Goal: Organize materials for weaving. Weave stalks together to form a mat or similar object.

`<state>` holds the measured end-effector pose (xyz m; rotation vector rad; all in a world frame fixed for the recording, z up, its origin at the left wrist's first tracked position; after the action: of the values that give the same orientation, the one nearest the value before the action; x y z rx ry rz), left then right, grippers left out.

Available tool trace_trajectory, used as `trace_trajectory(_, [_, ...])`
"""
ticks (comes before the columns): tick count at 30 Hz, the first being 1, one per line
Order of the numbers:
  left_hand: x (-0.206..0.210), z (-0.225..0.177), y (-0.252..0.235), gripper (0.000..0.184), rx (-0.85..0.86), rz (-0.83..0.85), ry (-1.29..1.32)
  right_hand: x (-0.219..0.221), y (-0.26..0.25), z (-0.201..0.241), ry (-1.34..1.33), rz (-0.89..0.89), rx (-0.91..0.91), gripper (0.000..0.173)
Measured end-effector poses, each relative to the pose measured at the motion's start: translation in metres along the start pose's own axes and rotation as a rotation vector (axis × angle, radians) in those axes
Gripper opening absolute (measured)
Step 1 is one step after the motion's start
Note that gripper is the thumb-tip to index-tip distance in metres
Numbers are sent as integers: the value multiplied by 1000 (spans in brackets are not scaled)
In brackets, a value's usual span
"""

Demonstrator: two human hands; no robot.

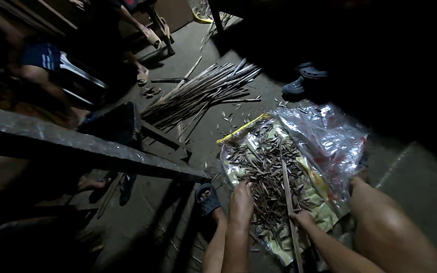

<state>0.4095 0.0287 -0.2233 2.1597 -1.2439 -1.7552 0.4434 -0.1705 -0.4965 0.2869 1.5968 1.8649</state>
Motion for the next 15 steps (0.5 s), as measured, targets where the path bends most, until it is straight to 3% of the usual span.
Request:
trace_trajectory(3, [-2, 6, 1, 42, 11, -8, 11, 8, -1, 13, -93, 112, -82, 44])
trace_trajectory(10, [7, 1, -5, 43, -12, 117, 12, 15, 89, 85, -135, 153, -390, 41])
trace_trajectory(13, [14, -3, -7, 45, 20, 82, 239, 3, 133, 113, -130, 174, -662, 37])
trace_trajectory(15, [10, -4, -5, 42, 103, -33, 469, -11, 161, 133, -97, 137, -820, 33])
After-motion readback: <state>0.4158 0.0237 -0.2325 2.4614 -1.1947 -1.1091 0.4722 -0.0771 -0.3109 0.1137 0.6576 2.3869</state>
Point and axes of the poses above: each hand's wrist, its own y-axis away from the middle knuckle, its own x-axis out of the palm, z = x × y, the point moved 1 cm from there along -y, towards the middle knuckle, and after that the axes turned 3 degrees about -z, right-handed, at the moved point
